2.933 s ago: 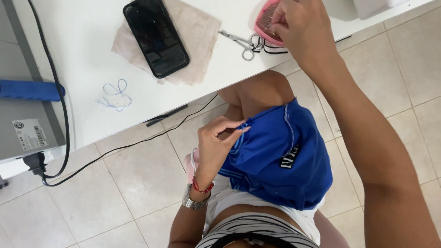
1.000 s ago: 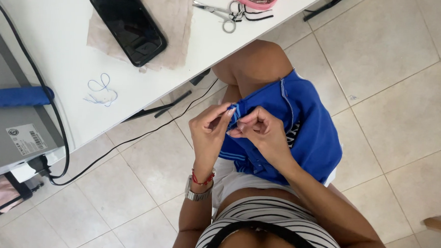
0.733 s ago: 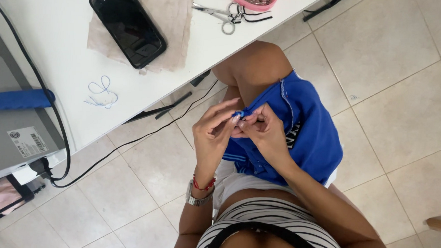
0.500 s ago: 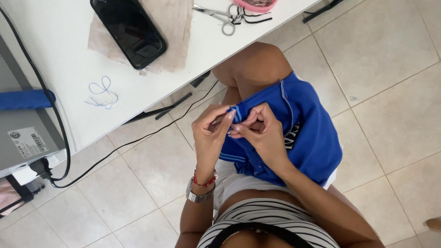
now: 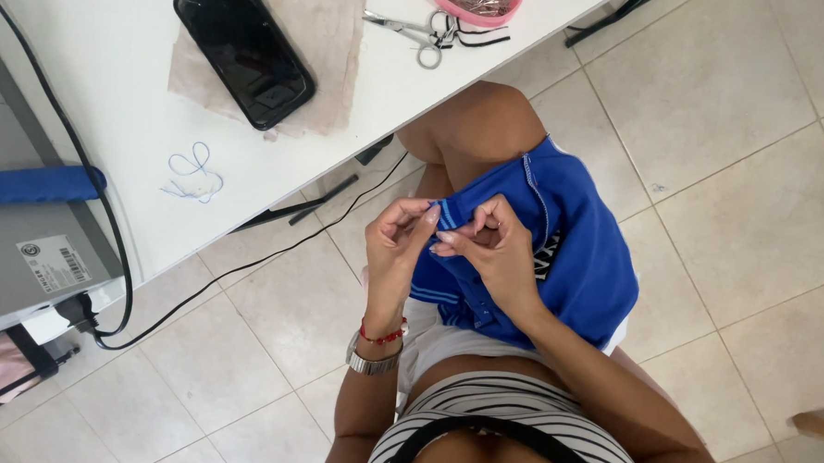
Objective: Pinning a white fabric trim onto a blue garment to prepare it for sewing.
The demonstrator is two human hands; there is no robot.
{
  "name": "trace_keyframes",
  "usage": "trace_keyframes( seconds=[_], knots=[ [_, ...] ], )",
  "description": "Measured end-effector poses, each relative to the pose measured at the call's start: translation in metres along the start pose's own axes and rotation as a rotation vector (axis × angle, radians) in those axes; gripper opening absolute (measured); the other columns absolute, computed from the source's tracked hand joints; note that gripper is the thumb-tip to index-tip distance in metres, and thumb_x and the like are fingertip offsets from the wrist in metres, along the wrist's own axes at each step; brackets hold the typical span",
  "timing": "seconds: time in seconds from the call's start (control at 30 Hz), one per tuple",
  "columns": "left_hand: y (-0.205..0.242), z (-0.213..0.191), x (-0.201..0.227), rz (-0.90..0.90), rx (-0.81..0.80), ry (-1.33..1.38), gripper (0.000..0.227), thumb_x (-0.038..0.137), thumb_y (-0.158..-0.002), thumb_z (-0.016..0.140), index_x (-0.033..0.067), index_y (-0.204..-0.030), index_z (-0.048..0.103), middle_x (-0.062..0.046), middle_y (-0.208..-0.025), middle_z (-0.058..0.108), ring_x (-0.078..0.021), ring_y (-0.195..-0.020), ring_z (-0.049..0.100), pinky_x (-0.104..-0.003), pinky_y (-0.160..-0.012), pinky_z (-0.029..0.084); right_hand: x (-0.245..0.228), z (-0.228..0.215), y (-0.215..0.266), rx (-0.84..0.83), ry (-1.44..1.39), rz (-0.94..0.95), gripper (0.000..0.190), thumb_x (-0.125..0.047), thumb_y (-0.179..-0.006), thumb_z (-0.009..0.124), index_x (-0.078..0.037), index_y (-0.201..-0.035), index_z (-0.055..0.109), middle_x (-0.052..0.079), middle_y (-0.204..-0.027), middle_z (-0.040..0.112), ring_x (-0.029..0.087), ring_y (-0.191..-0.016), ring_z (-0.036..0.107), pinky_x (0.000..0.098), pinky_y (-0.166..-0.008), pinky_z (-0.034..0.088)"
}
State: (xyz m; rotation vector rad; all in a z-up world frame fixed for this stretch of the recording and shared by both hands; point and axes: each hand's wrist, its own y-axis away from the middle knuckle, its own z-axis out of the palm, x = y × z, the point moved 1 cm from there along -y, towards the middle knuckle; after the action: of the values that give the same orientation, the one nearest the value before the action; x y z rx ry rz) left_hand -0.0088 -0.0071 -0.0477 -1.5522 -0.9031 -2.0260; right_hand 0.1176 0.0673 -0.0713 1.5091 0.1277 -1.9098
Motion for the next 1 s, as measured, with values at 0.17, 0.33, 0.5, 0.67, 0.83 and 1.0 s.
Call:
trace_keyframes(
  seconds=[0.17, 0.33, 0.5, 0.67, 0.83, 1.0],
  knots=[
    [0.001, -0.001, -0.012, -0.003, 0.004, 0.004, 0.015, 0.008, -0.099, 0.083, -0.0026, -0.109, 0.080, -0.012, -0.087, 0.078, -0.0063, -0.086, 0.068, -0.025, -0.077, 0.060, 0.013, -0.010, -0.003, -0.008, -0.011, 0.004, 0.038, 0.005, -0.091, 0.085, -0.002, -0.091, 0.047, 0.021, -0.081, 0.075, 0.027, -0.074, 0.083, 0.0364, -0.070, 0.075],
    [0.003, -0.003, -0.016, 0.021, -0.017, 0.001, 0.015, 0.010, -0.100, 0.083, -0.0010, -0.110, 0.081, -0.013, -0.092, 0.081, -0.0066, -0.087, 0.070, -0.025, -0.077, 0.062, -0.013, -0.006, -0.001, -0.018, 0.063, -0.022, 0.041, 0.003, -0.090, 0.087, -0.003, -0.090, 0.046, 0.020, -0.080, 0.076, 0.026, -0.072, 0.082, 0.0343, -0.067, 0.073],
    [-0.001, 0.000, -0.024, 0.087, 0.090, -0.049, 0.016, 0.017, -0.105, 0.078, 0.0058, -0.115, 0.081, -0.004, -0.092, 0.078, -0.0042, -0.088, 0.064, -0.025, -0.081, 0.058, -0.085, -0.005, -0.001, -0.096, 0.623, -0.203, 0.030, -0.007, -0.089, 0.091, 0.002, -0.097, 0.064, 0.020, -0.080, 0.079, 0.026, -0.061, 0.080, 0.0315, -0.048, 0.067],
    [-0.028, 0.007, -0.064, 0.149, 0.066, -0.062, 0.022, 0.026, -0.110, 0.072, 0.0068, -0.120, 0.076, -0.006, -0.095, 0.074, -0.0105, -0.089, 0.061, -0.030, -0.082, 0.054, -0.132, -0.027, -0.050, 0.032, 1.058, -0.745, 0.018, -0.014, -0.101, 0.091, -0.007, -0.110, 0.077, 0.010, -0.099, 0.072, 0.027, -0.086, 0.073, 0.0345, -0.069, 0.063],
    [-0.021, 0.025, -0.011, 0.194, 0.051, -0.273, 0.036, 0.036, -0.113, 0.068, 0.0017, -0.125, 0.069, -0.019, -0.090, 0.066, -0.0256, -0.083, 0.066, -0.040, -0.077, 0.054, -0.134, -0.018, -0.141, -0.016, 1.243, -1.116, 0.016, -0.009, -0.101, 0.091, -0.015, -0.107, 0.077, 0.004, -0.104, 0.061, 0.031, -0.091, 0.063, 0.0442, -0.084, 0.055],
    [-0.060, 0.025, 0.043, 0.776, 0.152, -0.760, 0.015, 0.014, -0.106, 0.076, 0.0090, -0.120, 0.074, -0.004, -0.108, 0.062, -0.0267, -0.102, 0.068, -0.040, -0.095, 0.059, -0.121, -0.006, -0.184, -0.150, 1.375, -1.162, 0.016, -0.014, -0.100, 0.085, -0.018, -0.112, 0.076, 0.003, -0.108, 0.056, 0.032, -0.098, 0.059, 0.0450, -0.082, 0.051]
  ],
)
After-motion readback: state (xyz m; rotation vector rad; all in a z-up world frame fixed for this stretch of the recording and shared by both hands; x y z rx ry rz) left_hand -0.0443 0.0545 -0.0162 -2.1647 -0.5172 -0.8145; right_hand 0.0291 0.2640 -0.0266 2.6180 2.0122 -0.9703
